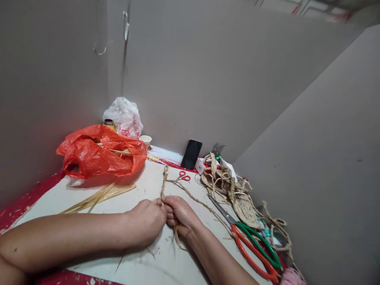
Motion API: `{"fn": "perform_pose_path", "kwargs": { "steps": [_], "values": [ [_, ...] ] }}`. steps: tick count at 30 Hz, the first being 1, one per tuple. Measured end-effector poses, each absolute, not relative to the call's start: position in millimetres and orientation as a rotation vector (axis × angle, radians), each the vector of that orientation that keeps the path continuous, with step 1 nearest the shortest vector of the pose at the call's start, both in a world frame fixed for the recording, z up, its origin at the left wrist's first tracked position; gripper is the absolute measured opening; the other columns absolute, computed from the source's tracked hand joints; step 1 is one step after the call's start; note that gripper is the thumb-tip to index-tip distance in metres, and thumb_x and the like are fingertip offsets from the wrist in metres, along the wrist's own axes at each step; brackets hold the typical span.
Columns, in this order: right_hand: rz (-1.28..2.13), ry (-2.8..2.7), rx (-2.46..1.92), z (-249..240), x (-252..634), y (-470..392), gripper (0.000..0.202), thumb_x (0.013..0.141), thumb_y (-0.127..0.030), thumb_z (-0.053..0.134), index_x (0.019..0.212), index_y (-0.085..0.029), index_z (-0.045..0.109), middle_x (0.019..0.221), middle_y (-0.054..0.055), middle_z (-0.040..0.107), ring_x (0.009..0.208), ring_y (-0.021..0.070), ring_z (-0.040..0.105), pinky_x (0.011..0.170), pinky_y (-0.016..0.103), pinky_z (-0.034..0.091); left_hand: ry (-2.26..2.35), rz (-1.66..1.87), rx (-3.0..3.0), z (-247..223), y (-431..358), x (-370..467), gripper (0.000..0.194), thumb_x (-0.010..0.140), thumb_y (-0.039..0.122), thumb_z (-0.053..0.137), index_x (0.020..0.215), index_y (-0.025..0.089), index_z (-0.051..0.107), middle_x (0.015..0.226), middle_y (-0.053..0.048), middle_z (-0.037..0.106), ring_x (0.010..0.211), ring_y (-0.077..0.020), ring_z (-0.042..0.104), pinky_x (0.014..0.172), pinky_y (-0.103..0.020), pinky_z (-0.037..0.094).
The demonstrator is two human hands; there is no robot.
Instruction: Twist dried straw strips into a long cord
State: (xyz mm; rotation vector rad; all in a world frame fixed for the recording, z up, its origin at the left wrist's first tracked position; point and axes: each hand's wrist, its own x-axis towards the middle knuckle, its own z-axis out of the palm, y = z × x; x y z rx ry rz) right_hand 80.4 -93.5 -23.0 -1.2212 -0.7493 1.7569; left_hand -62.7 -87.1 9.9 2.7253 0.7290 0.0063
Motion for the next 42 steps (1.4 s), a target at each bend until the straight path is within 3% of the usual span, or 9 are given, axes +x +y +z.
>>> {"fn": "perform_pose_path", "kwargs": {
  "steps": [3,9,13,16,20,25,32,36,42],
  "values": [
    [1.805,-0.721,-1.171,-23,85,-93,0.019,0.068,-0.03,0.063,0.071,-0.014,0.054,0.04,-0.014,0.02,0.037,0.0017,0.006,0.035,0.017,0.001,0.59,-0.134,2.694,40,-93,-68,0.027,0.08,0.028,0.043,0.067,0.015,0.062,0.06,-0.01,0.061,0.054,-0.0192,0.054,0.054,-0.029,0.038],
    [1.85,-0.736,-1.077,-21,89,-92,0.022,0.069,-0.031,0.066,0.068,-0.014,0.051,0.042,-0.013,0.021,0.037,0.0009,0.007,0.035,0.016,0.002,1.062,0.647,2.23,35,-48,-64,0.025,0.081,0.029,0.037,0.081,0.015,0.058,0.073,-0.004,0.06,0.066,-0.0145,0.05,0.061,-0.025,0.037],
    [1.865,-0.801,-1.091,-18,91,-91,0.022,0.072,-0.032,0.064,0.07,-0.014,0.053,0.042,-0.013,0.022,0.036,0.001,0.007,0.035,0.016,0.002,0.873,0.276,1.692,-6,-28,-55,0.025,0.077,0.033,0.035,0.07,0.016,0.051,0.055,0.002,0.049,0.048,-0.0106,0.041,0.052,-0.023,0.033],
    [1.871,-0.861,-1.117,-16,96,-90,0.023,0.073,-0.035,0.063,0.071,-0.014,0.053,0.043,-0.013,0.024,0.036,0.0013,0.008,0.035,0.017,0.002,0.814,0.274,1.623,-15,-29,-53,0.026,0.075,0.036,0.038,0.063,0.016,0.049,0.049,0.005,0.038,0.044,-0.0079,0.031,0.048,-0.021,0.027],
    [1.857,-1.012,-1.199,-15,102,-90,0.026,0.076,-0.041,0.06,0.072,-0.015,0.054,0.043,-0.012,0.024,0.036,0.0026,0.01,0.035,0.018,0.004,0.806,0.285,1.88,-4,-29,-59,0.024,0.074,0.029,0.041,0.067,0.014,0.059,0.056,0.003,0.049,0.054,-0.0095,0.04,0.056,-0.021,0.032],
    [1.544,-1.42,-1.414,-20,107,-89,0.029,0.082,-0.039,0.051,0.07,-0.014,0.059,0.043,-0.01,0.028,0.038,0.0057,0.018,0.038,0.021,0.011,0.747,0.21,1.94,-6,-19,-61,0.025,0.075,0.028,0.042,0.069,0.015,0.062,0.064,0.002,0.058,0.059,-0.0107,0.045,0.059,-0.021,0.033],
    [1.037,-1.804,-1.563,-18,103,-92,0.024,0.082,-0.02,0.042,0.066,-0.014,0.059,0.058,-0.002,0.05,0.057,0.0107,0.041,0.056,0.021,0.032,0.769,0.204,1.586,-7,-27,-52,0.027,0.073,0.035,0.049,0.062,0.013,0.059,0.049,0.004,0.046,0.044,-0.0063,0.027,0.047,-0.022,0.02],
    [0.862,-1.892,-1.618,-14,102,-96,0.027,0.084,-0.024,0.04,0.065,-0.014,0.057,0.066,0.001,0.057,0.062,0.0126,0.045,0.058,0.022,0.033,0.859,0.253,1.555,-12,-29,-50,0.022,0.069,0.034,0.051,0.058,0.015,0.054,0.042,0.007,0.036,0.041,-0.006,0.023,0.045,-0.023,0.016],
    [0.759,-1.887,-1.752,-4,106,-98,0.025,0.081,-0.025,0.043,0.057,-0.016,0.048,0.057,-0.001,0.05,0.056,0.011,0.041,0.052,0.022,0.029,0.875,0.311,1.671,-22,-28,-50,0.022,0.069,0.033,0.047,0.057,0.015,0.053,0.049,0.005,0.044,0.046,-0.007,0.032,0.048,-0.022,0.023]
  ]
}}
